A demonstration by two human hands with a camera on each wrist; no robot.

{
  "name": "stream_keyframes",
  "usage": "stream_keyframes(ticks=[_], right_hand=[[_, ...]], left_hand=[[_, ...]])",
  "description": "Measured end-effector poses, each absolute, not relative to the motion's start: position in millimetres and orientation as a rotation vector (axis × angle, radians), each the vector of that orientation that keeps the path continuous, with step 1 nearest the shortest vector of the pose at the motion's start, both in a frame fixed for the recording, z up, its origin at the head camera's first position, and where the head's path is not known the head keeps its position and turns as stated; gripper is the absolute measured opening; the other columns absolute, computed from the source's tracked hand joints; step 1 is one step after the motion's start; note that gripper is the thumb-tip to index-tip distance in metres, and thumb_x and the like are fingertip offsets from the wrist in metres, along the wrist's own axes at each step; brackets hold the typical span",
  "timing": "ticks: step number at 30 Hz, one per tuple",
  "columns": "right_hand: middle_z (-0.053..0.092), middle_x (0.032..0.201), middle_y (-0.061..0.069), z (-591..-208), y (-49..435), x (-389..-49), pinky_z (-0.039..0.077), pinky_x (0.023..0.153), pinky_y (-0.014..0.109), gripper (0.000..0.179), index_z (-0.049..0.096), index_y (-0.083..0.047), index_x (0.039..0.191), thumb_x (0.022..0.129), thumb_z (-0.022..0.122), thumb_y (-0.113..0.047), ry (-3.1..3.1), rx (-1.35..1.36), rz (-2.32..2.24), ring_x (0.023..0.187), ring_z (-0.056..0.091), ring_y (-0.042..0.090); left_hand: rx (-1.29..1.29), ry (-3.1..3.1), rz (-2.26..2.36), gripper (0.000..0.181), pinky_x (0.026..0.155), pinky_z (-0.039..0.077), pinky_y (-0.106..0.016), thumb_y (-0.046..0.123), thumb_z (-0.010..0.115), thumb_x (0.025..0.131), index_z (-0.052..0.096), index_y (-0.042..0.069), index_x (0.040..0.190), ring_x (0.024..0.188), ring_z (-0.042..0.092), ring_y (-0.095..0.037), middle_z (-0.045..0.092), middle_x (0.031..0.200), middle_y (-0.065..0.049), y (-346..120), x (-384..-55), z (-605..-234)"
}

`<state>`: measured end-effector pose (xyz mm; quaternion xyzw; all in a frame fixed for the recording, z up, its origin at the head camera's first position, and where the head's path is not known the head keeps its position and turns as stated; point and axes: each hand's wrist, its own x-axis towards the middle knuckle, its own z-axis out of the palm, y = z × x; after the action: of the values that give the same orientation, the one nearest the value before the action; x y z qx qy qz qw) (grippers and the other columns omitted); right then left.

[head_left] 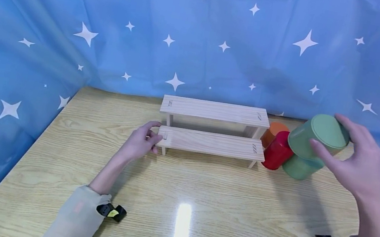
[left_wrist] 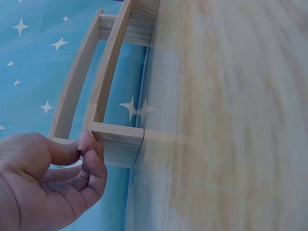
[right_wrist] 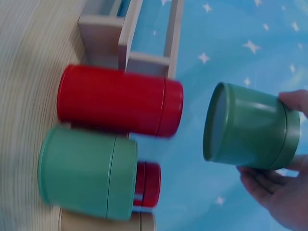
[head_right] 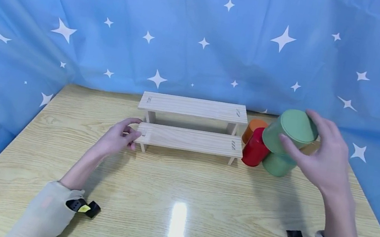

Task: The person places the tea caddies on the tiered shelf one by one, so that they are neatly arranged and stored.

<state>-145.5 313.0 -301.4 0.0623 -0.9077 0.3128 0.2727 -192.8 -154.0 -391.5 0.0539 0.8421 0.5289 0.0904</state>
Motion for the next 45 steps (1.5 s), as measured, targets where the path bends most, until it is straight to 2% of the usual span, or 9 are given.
stream_keyframes(ticks=[2, 7, 11, 14, 21, 25, 28, 32, 45], right_hand=[[0.057, 0.129, 0.018, -302.0, 305.8, -147.6, 0.026, 0.081, 0.015, 0.070, 0.055, -0.013, 0.146, 0.081, 0.083, -0.015, -2.436, 0.205, 0.883, 0.106, 0.038, -0.009], [0.056, 0.123, 0.000, -303.9, 286.9, -151.9, 0.031, 0.074, 0.017, 0.072, 0.056, -0.017, 0.146, 0.080, 0.084, -0.013, -2.434, 0.286, 0.953, 0.098, 0.043, -0.002], [0.059, 0.121, 0.005, -305.2, 269.5, -155.7, 0.034, 0.069, 0.020, 0.073, 0.057, -0.013, 0.144, 0.078, 0.086, -0.011, -2.416, 0.391, 0.961, 0.092, 0.045, 0.005], [0.060, 0.127, 0.016, -307.5, 255.9, -158.8, 0.036, 0.072, 0.023, 0.073, 0.057, -0.010, 0.144, 0.078, 0.086, -0.012, -2.422, 0.461, 0.935, 0.100, 0.049, 0.010], [0.057, 0.132, 0.015, -314.7, 226.8, -165.8, 0.042, 0.076, 0.030, 0.075, 0.054, -0.010, 0.146, 0.078, 0.086, -0.014, -2.472, 0.584, 0.963, 0.109, 0.054, 0.028], [0.058, 0.125, 0.014, -320.8, 211.0, -170.1, 0.043, 0.064, 0.027, 0.075, 0.053, -0.009, 0.146, 0.079, 0.087, -0.018, -2.497, 0.649, 0.966, 0.084, 0.055, 0.025], [0.058, 0.128, 0.013, -326.3, 198.0, -174.5, 0.048, 0.068, 0.033, 0.074, 0.052, -0.008, 0.146, 0.082, 0.086, -0.022, -2.536, 0.681, 0.992, 0.085, 0.057, 0.026], [0.056, 0.135, 0.015, -332.8, 181.1, -179.5, 0.053, 0.084, 0.049, 0.073, 0.051, -0.005, 0.146, 0.084, 0.085, -0.025, -2.582, 0.727, 1.050, 0.112, 0.057, 0.031], [0.057, 0.131, 0.013, -343.6, 145.2, -189.1, 0.056, 0.082, 0.052, 0.074, 0.052, -0.007, 0.146, 0.085, 0.084, -0.034, -2.669, 0.771, 1.101, 0.111, 0.057, 0.030]], left_hand=[[0.164, 2.501, 1.576, 0.049, 0.054, 0.044, -0.025, 0.011, 0.054, 0.106, 0.039, 0.002, 0.152, 0.069, 0.065, -0.026, 0.061, 0.094, -0.015, -154.2, -192.9, -391.7], [0.169, 2.500, 1.584, 0.049, 0.056, 0.046, -0.027, 0.010, 0.055, 0.105, 0.039, 0.002, 0.151, 0.070, 0.066, -0.029, 0.061, 0.092, -0.015, -153.5, -193.1, -392.1], [0.167, 2.506, 1.580, 0.049, 0.058, 0.049, -0.029, 0.010, 0.056, 0.105, 0.040, 0.003, 0.151, 0.068, 0.066, -0.027, 0.061, 0.091, -0.014, -152.8, -193.3, -391.9], [0.163, 2.507, 1.581, 0.048, 0.059, 0.049, -0.029, 0.010, 0.056, 0.105, 0.041, 0.003, 0.150, 0.068, 0.066, -0.027, 0.061, 0.089, -0.013, -152.8, -193.4, -391.8], [0.162, 2.483, 1.606, 0.049, 0.060, 0.052, -0.032, 0.009, 0.056, 0.105, 0.040, 0.001, 0.151, 0.067, 0.066, -0.029, 0.061, 0.089, -0.013, -152.8, -195.0, -393.0], [0.160, 2.472, 1.616, 0.050, 0.060, 0.052, -0.033, 0.009, 0.057, 0.105, 0.040, 0.001, 0.151, 0.068, 0.066, -0.031, 0.061, 0.091, -0.014, -153.2, -195.3, -393.2], [0.150, 2.470, 1.618, 0.050, 0.060, 0.052, -0.033, 0.010, 0.057, 0.105, 0.040, 0.002, 0.151, 0.068, 0.066, -0.031, 0.062, 0.091, -0.014, -153.9, -195.2, -393.0], [0.142, 2.471, 1.617, 0.050, 0.060, 0.052, -0.032, 0.010, 0.057, 0.104, 0.041, 0.002, 0.151, 0.068, 0.066, -0.029, 0.061, 0.090, -0.013, -154.5, -195.2, -393.1], [0.151, 2.470, 1.630, 0.050, 0.061, 0.054, -0.034, 0.009, 0.057, 0.105, 0.040, 0.000, 0.151, 0.064, 0.065, -0.025, 0.061, 0.088, -0.012, -155.7, -196.7, -395.3]])
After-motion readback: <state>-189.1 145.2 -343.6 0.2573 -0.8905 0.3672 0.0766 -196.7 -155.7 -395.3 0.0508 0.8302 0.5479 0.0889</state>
